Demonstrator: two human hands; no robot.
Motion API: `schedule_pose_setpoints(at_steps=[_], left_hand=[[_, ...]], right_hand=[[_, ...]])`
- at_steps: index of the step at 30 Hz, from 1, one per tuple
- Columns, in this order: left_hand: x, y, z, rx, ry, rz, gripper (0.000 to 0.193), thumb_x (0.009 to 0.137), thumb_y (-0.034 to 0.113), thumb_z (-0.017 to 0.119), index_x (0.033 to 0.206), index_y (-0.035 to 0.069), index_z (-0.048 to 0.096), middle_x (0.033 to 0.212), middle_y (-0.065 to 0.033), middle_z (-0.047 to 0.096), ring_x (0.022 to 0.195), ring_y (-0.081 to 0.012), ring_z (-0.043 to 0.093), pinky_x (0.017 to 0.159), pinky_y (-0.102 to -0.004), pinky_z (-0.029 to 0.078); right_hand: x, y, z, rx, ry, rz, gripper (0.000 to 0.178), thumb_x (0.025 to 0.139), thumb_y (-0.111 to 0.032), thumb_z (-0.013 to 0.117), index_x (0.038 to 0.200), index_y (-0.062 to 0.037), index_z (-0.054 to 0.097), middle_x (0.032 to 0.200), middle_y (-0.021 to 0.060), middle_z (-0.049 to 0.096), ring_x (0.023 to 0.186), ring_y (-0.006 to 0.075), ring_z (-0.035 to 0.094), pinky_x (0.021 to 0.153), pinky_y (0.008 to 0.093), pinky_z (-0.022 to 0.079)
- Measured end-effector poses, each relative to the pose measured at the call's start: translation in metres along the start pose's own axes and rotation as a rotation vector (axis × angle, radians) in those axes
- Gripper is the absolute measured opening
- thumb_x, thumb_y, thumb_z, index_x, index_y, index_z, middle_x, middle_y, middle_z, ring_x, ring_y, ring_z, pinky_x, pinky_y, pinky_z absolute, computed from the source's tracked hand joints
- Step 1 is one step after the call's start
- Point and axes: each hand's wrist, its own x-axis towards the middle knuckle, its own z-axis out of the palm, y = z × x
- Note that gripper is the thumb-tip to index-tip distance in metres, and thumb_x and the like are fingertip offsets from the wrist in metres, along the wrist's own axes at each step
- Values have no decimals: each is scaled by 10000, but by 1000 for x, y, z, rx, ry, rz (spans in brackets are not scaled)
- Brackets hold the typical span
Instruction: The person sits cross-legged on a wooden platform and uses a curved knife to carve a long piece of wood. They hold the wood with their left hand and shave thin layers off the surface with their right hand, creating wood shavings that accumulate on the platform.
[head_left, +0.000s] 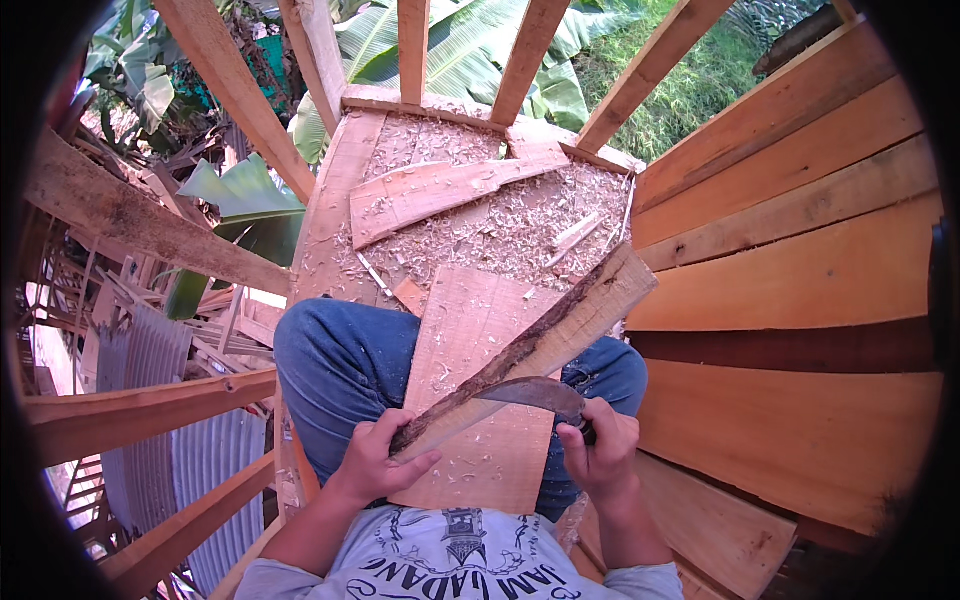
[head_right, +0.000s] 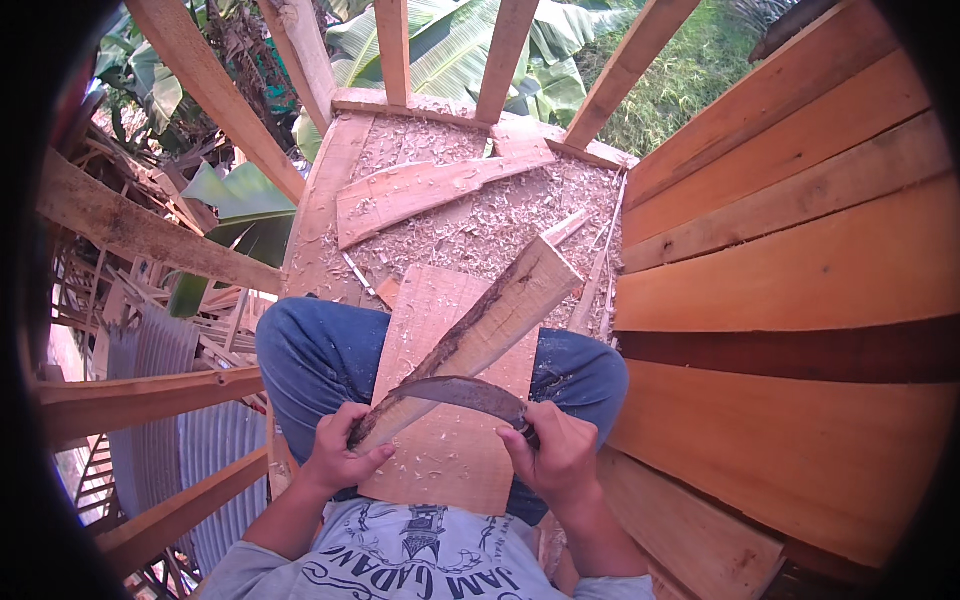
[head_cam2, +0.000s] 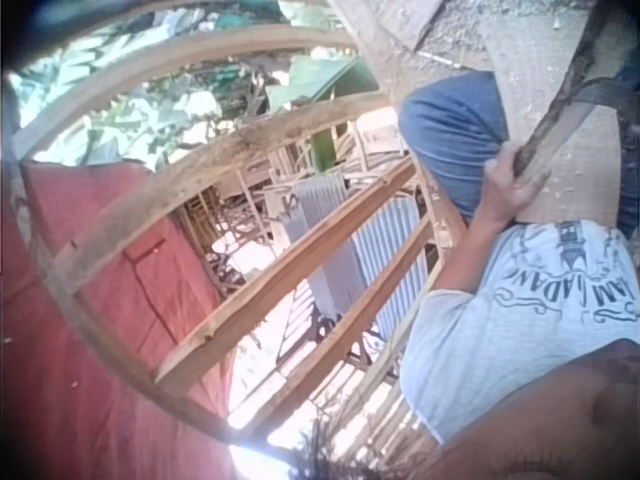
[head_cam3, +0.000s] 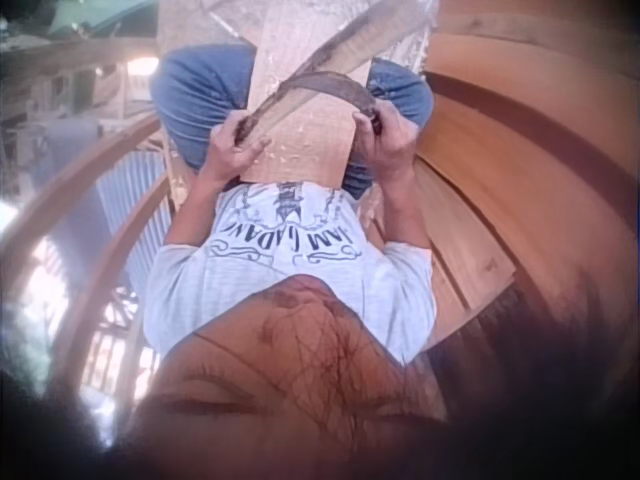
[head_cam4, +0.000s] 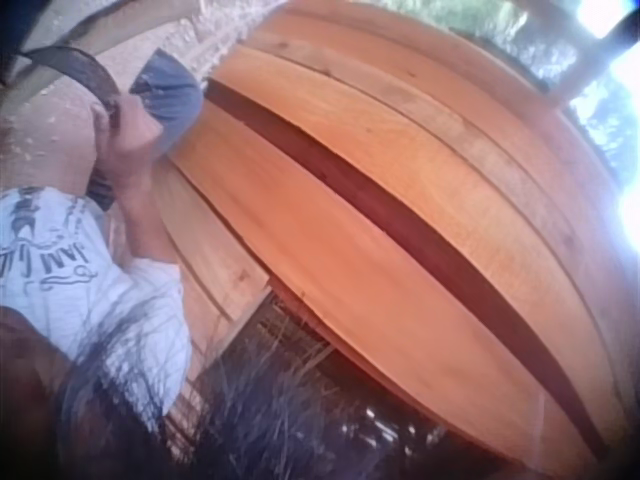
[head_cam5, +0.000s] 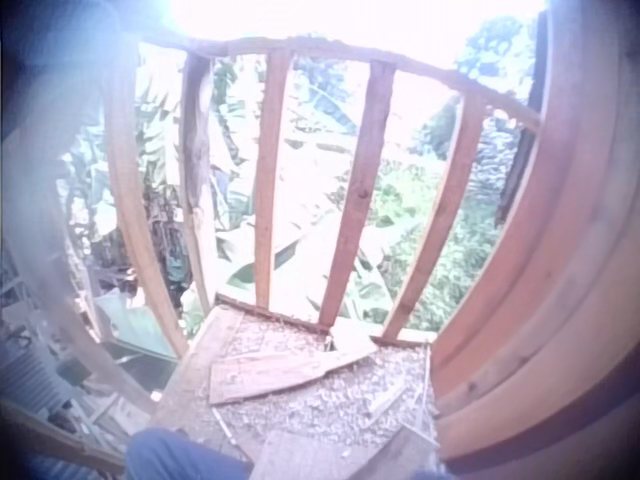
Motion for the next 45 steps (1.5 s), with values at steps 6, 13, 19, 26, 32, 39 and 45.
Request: schedule_pose_setpoints(at_steps=[6, 13, 19, 26, 32, 39, 45], left_hand=[[-3, 0, -2, 87, 66, 69, 404, 699, 204, 800, 921, -3, 533, 652, -99, 590, 523, -198, 609, 497, -279, 462], [-2, -2, 4, 103, 73, 63, 401, 700, 210, 801, 908, -2, 533, 646, -100, 589, 519, -207, 608, 496, -288, 467], [-3, -5, 3, 123, 106, 97, 401, 703, 217, 801, 902, 1, 528, 621, -90, 583, 510, -213, 608, 485, -287, 465], [-8, -10, 5, 151, 35, 105, 420, 696, 229, 806, 914, -2, 531, 629, -102, 587, 523, -218, 622, 482, -292, 470], [-6, -11, 4, 88, 73, 29, 413, 710, 219, 796, 935, -7, 533, 635, -108, 592, 524, -216, 620, 486, -293, 470], [0, -13, 3, 67, 82, 7, 385, 723, 203, 784, 929, -10, 539, 637, -111, 597, 532, -214, 625, 491, -293, 474], [1, -15, 6, 69, 67, 42, 394, 734, 198, 776, 950, -19, 527, 644, -122, 598, 526, -224, 624, 484, -296, 472]], right_hand=[[22, 12, -31, -117, 235, 295, 271, 827, -232, 666, 725, -33, 514, 557, 103, 493, 451, 264, 523, 429, 330, 396], [23, 3, -16, -238, -15, 19, 389, 813, -339, 678, 648, -49, 478, 527, 86, 444, 434, 264, 481, 413, 338, 367], [38, 28, -28, -287, 257, 176, 455, 858, -379, 637, 633, -29, 453, 500, 84, 373, 427, 240, 357, 415, 317, 290], [41, 10, -38, -185, 186, 130, 500, 852, -423, 631, 608, -26, 450, 503, 87, 351, 411, 198, 348, 404, 318, 283], [47, 18, -15, -396, 83, 82, 524, 831, -427, 645, 578, -39, 400, 496, 104, 372, 420, 286, 402, 399, 345, 315], [52, 31, -35, -250, 250, 319, 520, 833, -416, 648, 586, -29, 405, 494, 113, 389, 418, 277, 389, 404, 331, 311], [38, 9, -3, -371, -29, 32, 469, 800, -396, 679, 578, -58, 442, 498, 87, 410, 422, 267, 437, 399, 343, 330]])
